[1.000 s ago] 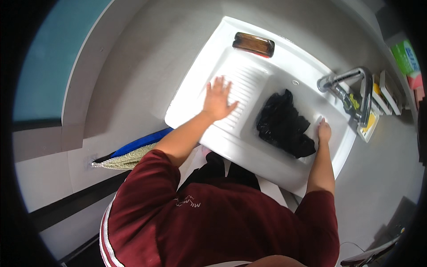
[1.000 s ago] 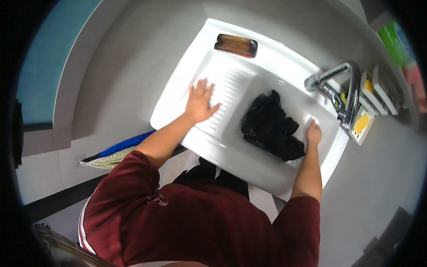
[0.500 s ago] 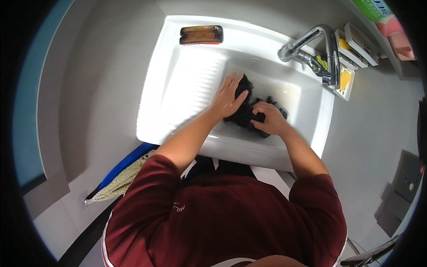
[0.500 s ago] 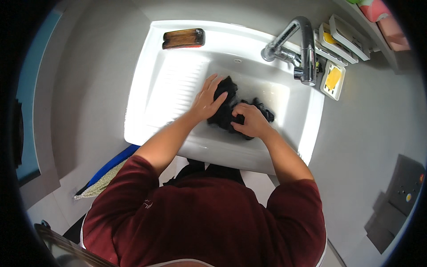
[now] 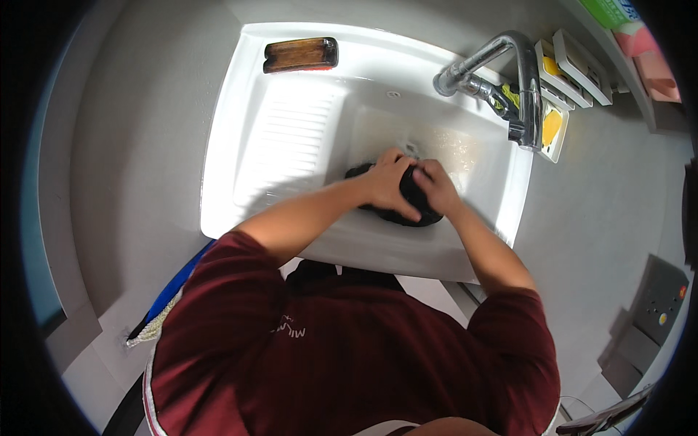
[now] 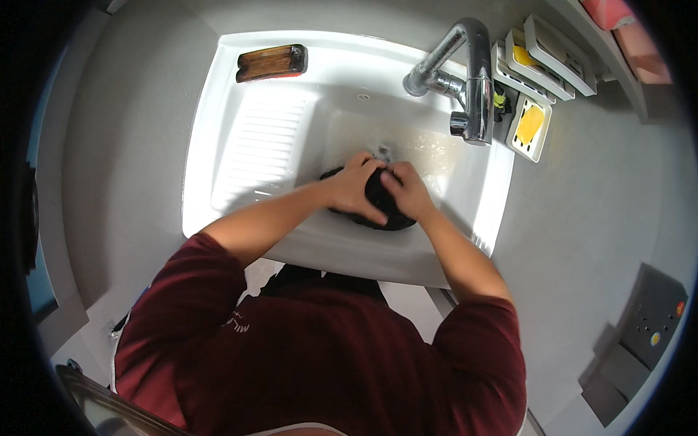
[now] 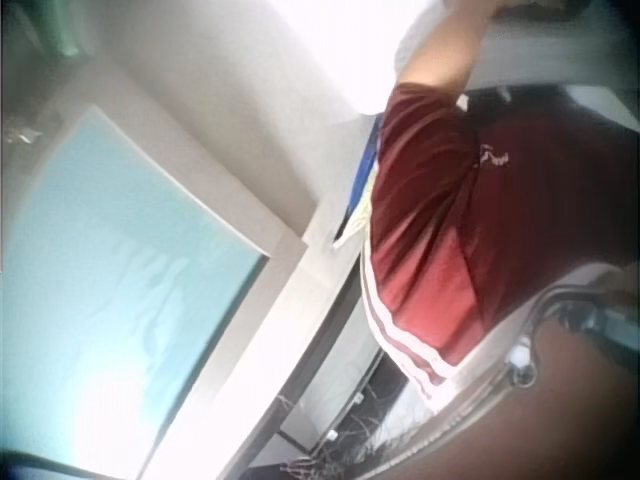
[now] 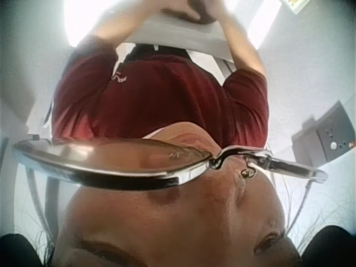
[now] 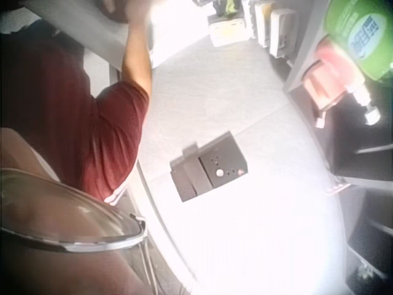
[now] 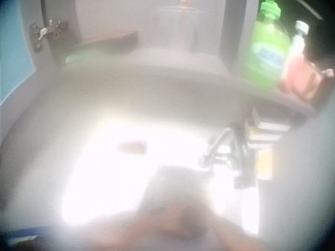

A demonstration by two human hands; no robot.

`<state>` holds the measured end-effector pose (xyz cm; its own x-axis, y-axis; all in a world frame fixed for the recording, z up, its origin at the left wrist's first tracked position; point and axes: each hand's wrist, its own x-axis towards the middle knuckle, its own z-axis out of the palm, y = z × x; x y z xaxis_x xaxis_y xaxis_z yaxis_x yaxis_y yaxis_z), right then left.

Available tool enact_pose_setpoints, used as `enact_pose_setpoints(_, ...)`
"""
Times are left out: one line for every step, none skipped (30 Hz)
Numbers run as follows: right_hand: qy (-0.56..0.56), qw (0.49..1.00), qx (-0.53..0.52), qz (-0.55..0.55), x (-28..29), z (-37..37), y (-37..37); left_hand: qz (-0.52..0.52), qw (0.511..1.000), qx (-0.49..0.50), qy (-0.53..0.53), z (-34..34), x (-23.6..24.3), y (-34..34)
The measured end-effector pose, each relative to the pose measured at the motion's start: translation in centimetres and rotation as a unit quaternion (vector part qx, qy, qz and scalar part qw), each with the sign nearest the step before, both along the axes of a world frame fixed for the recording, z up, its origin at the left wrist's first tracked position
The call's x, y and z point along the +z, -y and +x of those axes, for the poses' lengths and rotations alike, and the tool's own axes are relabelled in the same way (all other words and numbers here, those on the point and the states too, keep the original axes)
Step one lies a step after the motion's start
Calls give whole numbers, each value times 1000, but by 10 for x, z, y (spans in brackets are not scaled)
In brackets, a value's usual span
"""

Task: The person hand washes a black garment in a white utility sink. They rub the fabric, rinse it under running water, wring it out, and repeat the process until the garment is clean.

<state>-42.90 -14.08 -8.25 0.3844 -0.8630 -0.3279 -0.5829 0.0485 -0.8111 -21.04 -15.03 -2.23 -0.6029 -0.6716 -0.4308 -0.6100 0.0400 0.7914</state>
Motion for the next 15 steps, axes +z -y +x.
enact_pose_setpoints(-32, 992, 54, -108, 5, -1, -21, -40, 999, -9, 36, 4, 2, -13)
enact_pose_setpoints(-80, 983, 102, -132, 16, 3, -35, -79, 994, -14, 74, 7, -1, -24)
enact_pose_setpoints(-126, 968, 151, -156, 32, 10, -44, -117, 987, -16, 113, 9, -6, -33)
enact_pose_setpoints(-171, 948, 200, -178, 40, 17, -47, -133, 981, -3, 145, 9, -18, -42)
enact_pose_setpoints(-183, 951, 192, -161, 36, 20, -46, -154, 975, -9, 160, 8, -31, -43)
enact_pose_setpoints(-195, 952, 184, -145, 29, 24, -42, -176, 969, -14, 175, 7, -43, -43)
enact_pose_setpoints(-208, 954, 176, -126, 19, 26, -40, -196, 962, -21, 189, 5, -52, -42)
enact_pose_setpoints(-221, 949, 174, -142, 7, 28, -37, -218, 954, -37, 201, 2, -62, -39)
enact_pose_setpoints(-239, 944, 169, -154, -5, 30, -34, -239, 946, -53, 212, 1, -71, -35)
enact_pose_setpoints(-257, 937, 166, -170, -17, 34, -28, -262, 936, -67, 225, 1, -80, -28)
enact_pose_setpoints(-273, 930, 162, -185, -27, 36, -23, -256, 945, -63, 192, 2, -91, -23)
enact_pose_setpoints(-254, 934, 144, -205, -37, 36, -18, -248, 954, -59, 159, 4, -101, -17)
enact_pose_setpoints(-235, 937, 126, -225, -44, 36, -12, -241, 961, -52, 126, 6, -111, -11)
enact_pose_setpoints(-215, 939, 109, -244, -51, 36, -5, -283, 950, -33, 127, 5, -121, -6)
enact_pose_setpoints(-212, 945, 120, -218, -60, 34, 6, -325, 937, -15, 129, 1, -131, 1)
